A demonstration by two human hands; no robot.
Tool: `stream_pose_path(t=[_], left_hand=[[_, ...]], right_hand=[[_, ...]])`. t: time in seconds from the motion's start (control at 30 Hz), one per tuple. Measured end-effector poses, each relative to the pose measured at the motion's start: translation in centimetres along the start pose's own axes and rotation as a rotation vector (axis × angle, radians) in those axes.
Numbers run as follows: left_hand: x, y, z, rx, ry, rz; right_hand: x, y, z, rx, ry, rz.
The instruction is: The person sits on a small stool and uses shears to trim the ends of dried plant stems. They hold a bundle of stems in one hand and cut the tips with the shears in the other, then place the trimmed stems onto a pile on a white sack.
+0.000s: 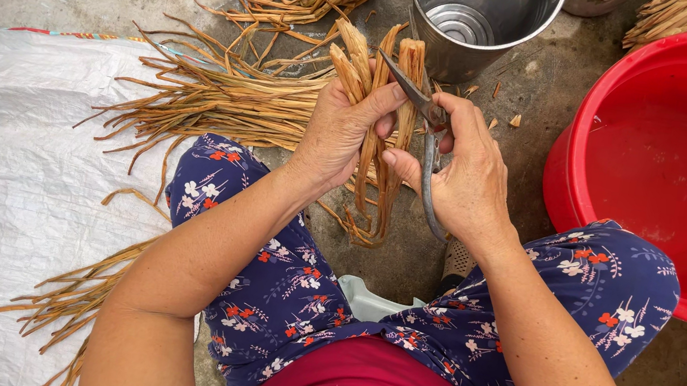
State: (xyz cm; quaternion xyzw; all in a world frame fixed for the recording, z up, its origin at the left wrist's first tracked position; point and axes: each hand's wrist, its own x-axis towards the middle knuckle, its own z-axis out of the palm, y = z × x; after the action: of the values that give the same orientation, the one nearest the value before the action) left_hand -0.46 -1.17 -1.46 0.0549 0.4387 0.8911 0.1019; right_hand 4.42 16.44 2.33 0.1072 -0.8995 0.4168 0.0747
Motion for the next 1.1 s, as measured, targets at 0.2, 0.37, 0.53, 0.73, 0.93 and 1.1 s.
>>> stream_pose_path(t=[0.2, 0.37, 0.53, 0.73, 0.93, 1.1], left_hand=[[0.1, -0.1, 0.1, -0.024, 0.04, -0.011], [0.3, 0.0, 0.3, -0.085, 0.029, -0.038], [0.2, -0.1, 0.5, -0.084, 0.048, -0.054], [0.1, -0.4, 0.7, -0.069, 0.035, -0.064], [0.1, -0.6, 0.5, -0.072, 0.032, -0.061], [-0.1, -0.6, 0.6, 0.003, -0.012, -0.048]], right_hand=[[-0.2, -0.5, 0.3, 0.017, 0.081, 0.003], [-0.4, -0.6, 0.6, 0.142, 0.095, 0.01], [-0.3, -0.8, 0.7, 0.174, 0.105, 0.041], [-0.4, -0.4, 0.5, 0.15, 0.124, -0.034], [-0.5, 0.7, 1.5, 0.321, 0.098, 0.008], [0.1, 1.8, 2.0, 0.55, 0.071, 0.155]])
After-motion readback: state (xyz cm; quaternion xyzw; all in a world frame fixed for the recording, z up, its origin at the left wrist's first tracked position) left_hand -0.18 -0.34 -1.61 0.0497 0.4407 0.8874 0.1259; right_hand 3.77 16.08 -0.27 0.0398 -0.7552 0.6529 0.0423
